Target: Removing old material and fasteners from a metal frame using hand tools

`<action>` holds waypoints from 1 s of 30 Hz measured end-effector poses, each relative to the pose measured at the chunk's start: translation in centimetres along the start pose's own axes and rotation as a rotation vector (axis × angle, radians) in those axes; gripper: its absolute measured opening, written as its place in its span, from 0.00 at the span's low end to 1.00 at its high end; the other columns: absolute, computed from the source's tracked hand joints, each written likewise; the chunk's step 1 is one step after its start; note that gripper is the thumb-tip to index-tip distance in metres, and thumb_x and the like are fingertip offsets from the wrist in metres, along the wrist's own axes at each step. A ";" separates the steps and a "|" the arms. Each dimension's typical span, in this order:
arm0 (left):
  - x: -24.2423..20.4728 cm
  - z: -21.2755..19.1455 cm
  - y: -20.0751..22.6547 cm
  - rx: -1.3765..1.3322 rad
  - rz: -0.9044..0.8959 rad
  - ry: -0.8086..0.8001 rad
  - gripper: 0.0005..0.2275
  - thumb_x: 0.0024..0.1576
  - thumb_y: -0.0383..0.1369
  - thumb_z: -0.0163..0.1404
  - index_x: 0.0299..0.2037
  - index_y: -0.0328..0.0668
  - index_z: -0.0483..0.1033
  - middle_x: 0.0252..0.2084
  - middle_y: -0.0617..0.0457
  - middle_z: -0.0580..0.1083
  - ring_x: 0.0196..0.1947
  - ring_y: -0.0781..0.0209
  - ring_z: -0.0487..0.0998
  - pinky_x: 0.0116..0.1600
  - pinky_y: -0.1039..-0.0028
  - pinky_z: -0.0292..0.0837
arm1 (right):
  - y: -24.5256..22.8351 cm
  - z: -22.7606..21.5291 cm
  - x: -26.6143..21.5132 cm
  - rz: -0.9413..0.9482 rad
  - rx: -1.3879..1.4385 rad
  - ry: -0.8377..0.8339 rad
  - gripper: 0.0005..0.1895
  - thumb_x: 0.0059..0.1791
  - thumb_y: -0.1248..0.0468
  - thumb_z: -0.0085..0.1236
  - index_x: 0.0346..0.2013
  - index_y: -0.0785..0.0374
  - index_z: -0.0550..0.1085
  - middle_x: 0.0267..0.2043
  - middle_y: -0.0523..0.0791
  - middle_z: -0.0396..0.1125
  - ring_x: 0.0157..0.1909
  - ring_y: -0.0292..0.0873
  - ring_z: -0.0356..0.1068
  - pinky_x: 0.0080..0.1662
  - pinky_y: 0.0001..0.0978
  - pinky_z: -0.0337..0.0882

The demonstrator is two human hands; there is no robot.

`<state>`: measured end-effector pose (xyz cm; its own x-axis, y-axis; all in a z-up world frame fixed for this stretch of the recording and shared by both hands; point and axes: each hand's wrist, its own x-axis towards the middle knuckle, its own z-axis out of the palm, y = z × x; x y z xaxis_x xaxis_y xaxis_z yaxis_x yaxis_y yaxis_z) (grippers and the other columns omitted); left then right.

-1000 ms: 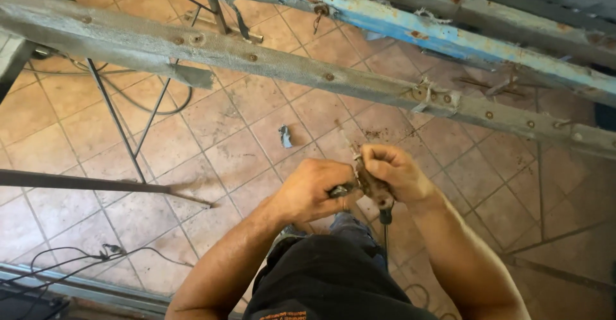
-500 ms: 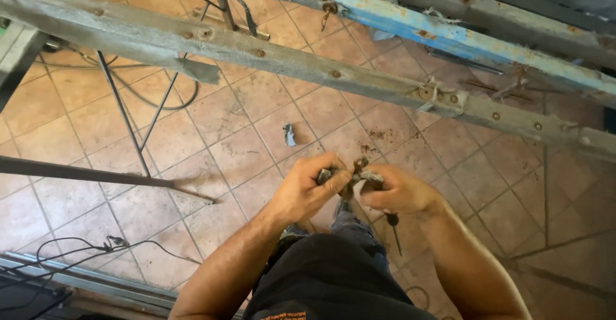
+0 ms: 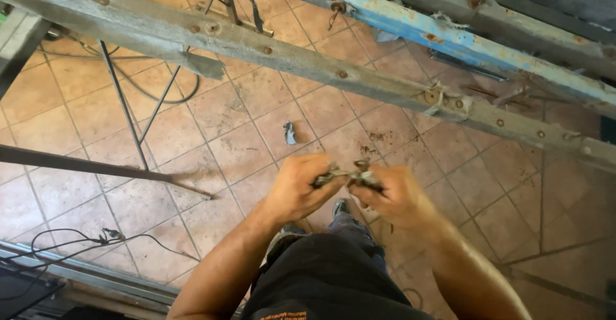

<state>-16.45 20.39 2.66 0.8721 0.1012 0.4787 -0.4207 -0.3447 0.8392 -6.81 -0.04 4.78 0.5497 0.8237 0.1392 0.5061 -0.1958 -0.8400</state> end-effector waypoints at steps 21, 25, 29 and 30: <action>1.4 2.0 -2.4 -0.826 -0.496 0.401 0.11 0.53 0.29 0.59 0.37 0.34 0.67 0.26 0.36 0.77 0.11 0.68 0.65 0.17 0.79 0.62 | 0.4 -3.1 0.4 0.180 0.069 -0.211 0.10 0.49 0.60 0.57 0.24 0.58 0.75 0.07 0.41 0.67 0.13 0.38 0.67 0.20 0.30 0.68; 1.1 1.0 -1.7 0.173 -0.160 0.420 0.14 0.55 0.32 0.61 0.52 0.48 0.79 0.46 0.47 0.77 0.45 0.45 0.81 0.49 0.60 0.77 | 2.5 -3.9 2.3 0.123 0.040 -0.242 0.13 0.50 0.57 0.58 0.23 0.58 0.75 0.07 0.43 0.65 0.12 0.40 0.66 0.19 0.30 0.67; 0.3 0.7 -0.1 0.148 -0.208 0.318 0.21 0.54 0.36 0.64 0.59 0.52 0.78 0.45 0.47 0.79 0.45 0.45 0.83 0.48 0.59 0.78 | 2.0 -3.2 6.5 0.052 0.098 -0.389 0.10 0.49 0.61 0.57 0.25 0.60 0.78 0.07 0.43 0.64 0.12 0.40 0.64 0.21 0.30 0.66; -0.2 0.7 -0.4 0.172 -0.226 0.351 0.21 0.54 0.36 0.64 0.59 0.52 0.78 0.45 0.47 0.79 0.45 0.45 0.83 0.48 0.59 0.78 | 2.2 -2.5 7.4 0.033 0.108 -0.427 0.10 0.49 0.61 0.57 0.25 0.60 0.78 0.07 0.43 0.64 0.12 0.40 0.64 0.21 0.30 0.66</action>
<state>-16.35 19.84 2.06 0.7871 0.4923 0.3717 -0.1559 -0.4242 0.8920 0.04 4.24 5.27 0.2283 0.9686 -0.0985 0.4078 -0.1871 -0.8937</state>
